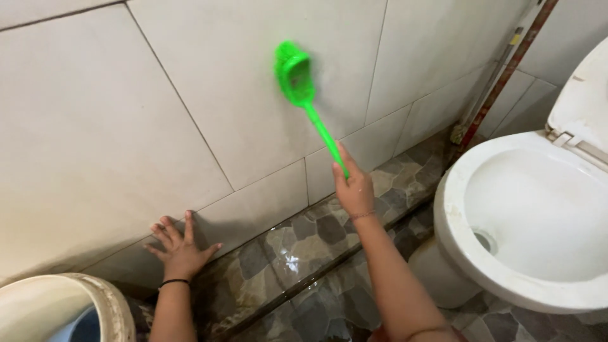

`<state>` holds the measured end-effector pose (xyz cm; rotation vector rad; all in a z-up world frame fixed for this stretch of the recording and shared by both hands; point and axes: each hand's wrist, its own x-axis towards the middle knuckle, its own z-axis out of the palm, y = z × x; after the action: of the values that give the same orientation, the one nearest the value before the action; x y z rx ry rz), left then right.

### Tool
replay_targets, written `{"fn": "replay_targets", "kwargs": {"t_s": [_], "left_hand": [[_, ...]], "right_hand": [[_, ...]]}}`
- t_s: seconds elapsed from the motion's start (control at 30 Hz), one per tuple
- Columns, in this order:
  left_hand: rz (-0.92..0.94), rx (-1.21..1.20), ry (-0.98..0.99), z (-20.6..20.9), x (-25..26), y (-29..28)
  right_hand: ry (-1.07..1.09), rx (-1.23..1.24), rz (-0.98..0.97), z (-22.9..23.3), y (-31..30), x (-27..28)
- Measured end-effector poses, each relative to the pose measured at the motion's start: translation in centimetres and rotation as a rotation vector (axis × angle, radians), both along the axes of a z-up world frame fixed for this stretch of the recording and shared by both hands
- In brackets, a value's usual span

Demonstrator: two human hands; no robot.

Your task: Scrubbing bathroom wall tiles and the toilet area using a brush and water.

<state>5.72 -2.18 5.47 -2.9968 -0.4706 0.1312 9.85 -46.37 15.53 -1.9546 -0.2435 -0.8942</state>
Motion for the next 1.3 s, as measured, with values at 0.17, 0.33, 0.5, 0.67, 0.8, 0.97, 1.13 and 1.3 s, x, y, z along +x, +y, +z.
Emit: {"fn": "replay_targets", "kwargs": {"t_s": [0.17,0.33,0.5,0.67,0.8,0.97,1.13,1.3], "left_hand": [[-0.003,-0.067,0.011,1.4,-0.8,-0.4],[-0.035,-0.081,-0.032,1.9,-1.2,-0.9],[-0.008,-0.098,-0.015,1.9,-0.9,-1.1],[-0.008,-0.077,0.019,1.7,-0.8,-0.9],[-0.041,-0.09,-0.038,1.9,-1.1,-0.9],[-0.13,-0.11,-0.446,2.0,-2.2,-3.3],[-0.502,0.221,-0.902,5.4,4.1,-3.8],[-0.535,0.456,-0.85,14.0,10.5,-5.2]], "right_hand": [[0.333,0.435,-0.143,-9.7,-6.3,5.5],[0.753,0.769,-0.17,-11.2,-6.9,5.9],[-0.112,0.035,0.075,5.4,1.7,-2.6],[0.15,-0.095,-0.071,4.8,-2.1,5.9],[0.421,0.914,-0.065,0.0,-8.2,8.7],[0.517,0.98,-0.035,-6.9,-8.8,8.0],[-0.016,0.405,-0.014,-3.4,-5.5,8.2],[-0.146,0.326,-0.162,-5.0,-10.5,16.0]]}}
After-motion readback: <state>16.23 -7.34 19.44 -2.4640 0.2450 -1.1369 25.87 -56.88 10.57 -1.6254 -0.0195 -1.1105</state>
